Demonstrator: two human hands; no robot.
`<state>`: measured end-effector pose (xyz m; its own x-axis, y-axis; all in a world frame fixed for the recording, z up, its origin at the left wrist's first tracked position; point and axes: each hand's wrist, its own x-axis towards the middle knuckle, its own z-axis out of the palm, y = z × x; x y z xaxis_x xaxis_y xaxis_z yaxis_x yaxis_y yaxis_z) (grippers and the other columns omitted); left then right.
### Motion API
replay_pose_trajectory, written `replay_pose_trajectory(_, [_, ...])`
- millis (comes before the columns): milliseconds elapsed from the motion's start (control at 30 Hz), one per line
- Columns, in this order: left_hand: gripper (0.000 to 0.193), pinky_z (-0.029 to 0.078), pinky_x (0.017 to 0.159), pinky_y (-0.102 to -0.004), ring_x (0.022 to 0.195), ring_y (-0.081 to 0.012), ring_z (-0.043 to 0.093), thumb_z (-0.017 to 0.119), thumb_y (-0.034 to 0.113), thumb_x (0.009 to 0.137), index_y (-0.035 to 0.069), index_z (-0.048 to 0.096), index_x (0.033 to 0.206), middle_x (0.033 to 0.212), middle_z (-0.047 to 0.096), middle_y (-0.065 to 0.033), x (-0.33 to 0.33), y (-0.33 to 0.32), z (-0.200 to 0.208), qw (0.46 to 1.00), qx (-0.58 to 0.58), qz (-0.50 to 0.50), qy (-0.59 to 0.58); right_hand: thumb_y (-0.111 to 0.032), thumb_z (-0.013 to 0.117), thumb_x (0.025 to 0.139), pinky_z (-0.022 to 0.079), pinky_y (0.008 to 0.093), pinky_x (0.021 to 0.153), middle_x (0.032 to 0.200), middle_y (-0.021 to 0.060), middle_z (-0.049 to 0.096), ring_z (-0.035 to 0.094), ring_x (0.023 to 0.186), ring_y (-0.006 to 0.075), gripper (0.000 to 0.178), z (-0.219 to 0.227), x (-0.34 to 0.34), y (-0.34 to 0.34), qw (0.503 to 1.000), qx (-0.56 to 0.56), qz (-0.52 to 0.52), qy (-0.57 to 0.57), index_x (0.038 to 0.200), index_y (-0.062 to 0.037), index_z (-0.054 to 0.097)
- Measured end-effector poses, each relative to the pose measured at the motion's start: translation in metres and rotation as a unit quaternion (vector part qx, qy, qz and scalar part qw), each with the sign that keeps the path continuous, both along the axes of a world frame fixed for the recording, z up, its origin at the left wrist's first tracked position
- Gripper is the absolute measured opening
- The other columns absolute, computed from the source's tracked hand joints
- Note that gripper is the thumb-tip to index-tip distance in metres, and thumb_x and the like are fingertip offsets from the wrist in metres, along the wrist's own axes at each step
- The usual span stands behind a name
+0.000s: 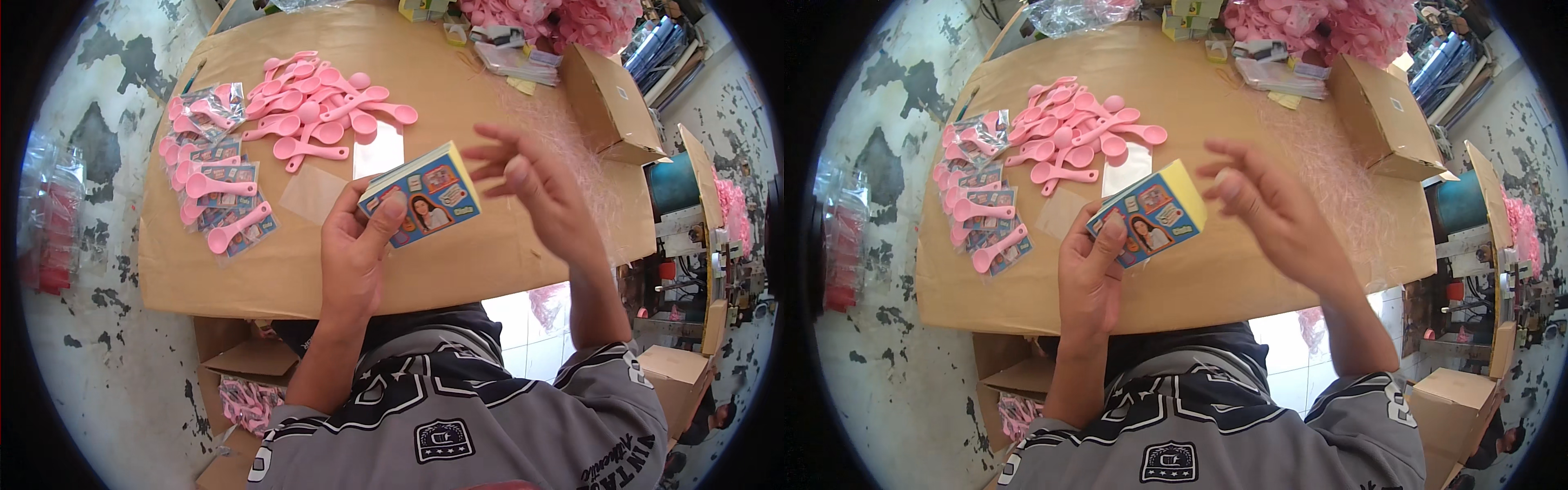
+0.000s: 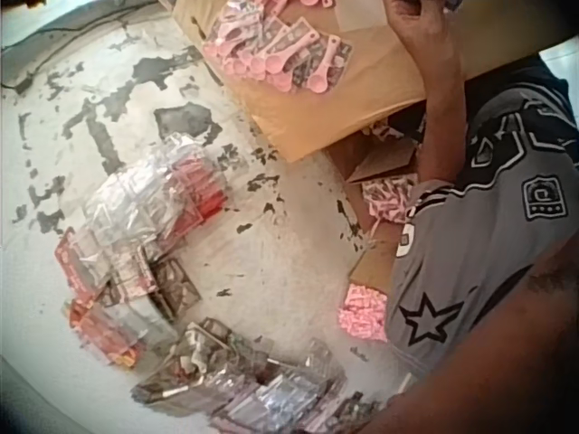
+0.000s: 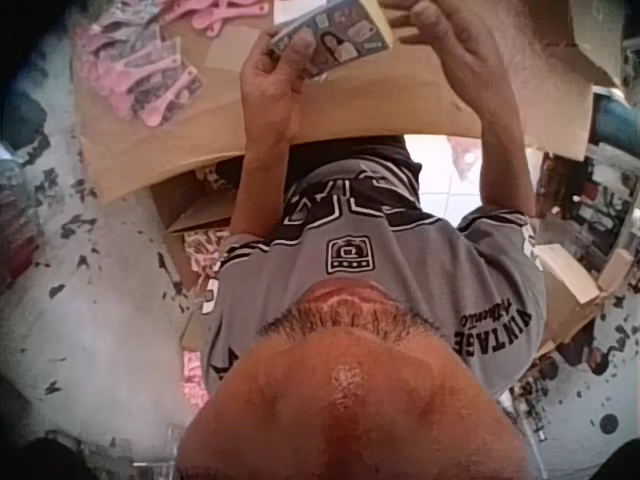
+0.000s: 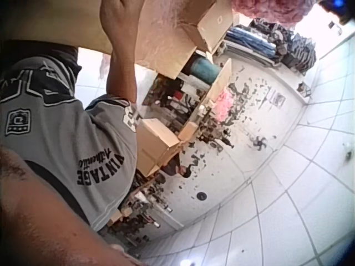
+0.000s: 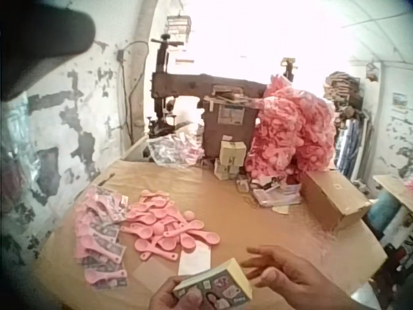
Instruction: The person places pink plastic spoons and small printed cards into clear plastic bags on a table. They handle the items one at a time, arranging them inside the bags and stacking the filled bags. The person briefly touches their face during the task.
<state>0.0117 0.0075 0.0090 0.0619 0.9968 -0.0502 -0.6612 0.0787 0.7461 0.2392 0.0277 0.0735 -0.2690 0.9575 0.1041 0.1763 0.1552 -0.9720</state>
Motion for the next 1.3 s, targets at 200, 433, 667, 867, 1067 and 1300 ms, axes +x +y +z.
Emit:
replay_pose_trajectory(200, [0.038,0.056,0.089,-0.0282,0.1,-0.0121,0.069,0.078,0.016,0.097,-0.003,0.059,0.124,0.109,0.072,-0.0094,0.007,0.001,0.004,0.993,0.036,-0.019,0.11,-0.03,0.071,0.102,0.053,0.0301,0.095,0.124,0.0127,0.066,0.064,0.112,0.0161,0.06,-0.021,-0.016,-0.013,0.991,-0.099,0.007,0.09,0.146,0.0035,0.048])
replay_pose_trajectory(433, [0.042,0.055,0.091,-0.0322,0.105,-0.0176,0.071,0.083,0.016,0.09,0.0,0.063,0.123,0.109,0.074,-0.0104,0.011,0.001,-0.004,0.925,0.201,0.014,0.321,-0.014,0.083,0.089,0.053,0.0345,0.097,0.116,0.0078,0.069,0.065,0.112,0.0186,0.052,-0.033,0.002,-0.006,1.0,0.0,0.026,0.011,0.133,-0.0019,0.058])
replay_pose_trajectory(667, [0.043,0.051,0.101,-0.0343,0.112,-0.0196,0.068,0.081,0.007,0.09,0.0,0.062,0.127,0.117,0.072,-0.0097,0.019,-0.002,-0.008,0.909,0.2,-0.054,0.362,-0.007,0.084,0.074,0.052,0.0406,0.092,0.112,0.0118,0.068,0.065,0.107,0.0322,0.049,-0.018,0.024,-0.012,0.95,0.201,0.022,-0.238,0.119,-0.0056,0.067])
replay_pose_trajectory(867, [0.046,0.05,0.101,-0.0382,0.116,-0.0275,0.065,0.084,0.007,0.082,0.004,0.066,0.124,0.121,0.072,-0.0111,0.03,-0.004,-0.014,0.819,0.26,0.006,0.511,-0.004,0.081,0.072,0.051,0.044,0.094,0.111,0.0126,0.066,0.063,0.109,0.035,0.048,-0.033,0.033,-0.021,0.932,0.193,-0.002,-0.307,0.118,-0.0059,0.067])
replay_pose_trajectory(1067, [0.051,0.052,0.093,-0.0411,0.109,-0.0329,0.063,0.084,0.004,0.078,0.004,0.066,0.126,0.12,0.071,-0.0122,0.033,-0.01,-0.016,0.741,0.274,0.006,0.613,-0.002,0.08,0.075,0.051,0.0445,0.096,0.117,0.0143,0.063,0.062,0.111,0.0368,0.05,-0.048,0.036,-0.025,0.952,0.157,-0.001,-0.262,0.122,-0.0064,0.063])
replay_pose_trajectory(1300, [0.064,0.05,0.104,-0.041,0.123,-0.0341,0.062,0.076,-0.001,0.086,-0.003,0.051,0.145,0.139,0.061,-0.0174,0.039,-0.021,-0.02,0.768,0.257,0.011,0.587,-0.001,0.079,0.079,0.052,0.0429,0.099,0.13,0.0171,0.06,0.061,0.121,0.0375,0.052,-0.062,0.029,-0.034,0.974,0.139,-0.019,-0.179,0.128,-0.0063,0.061])
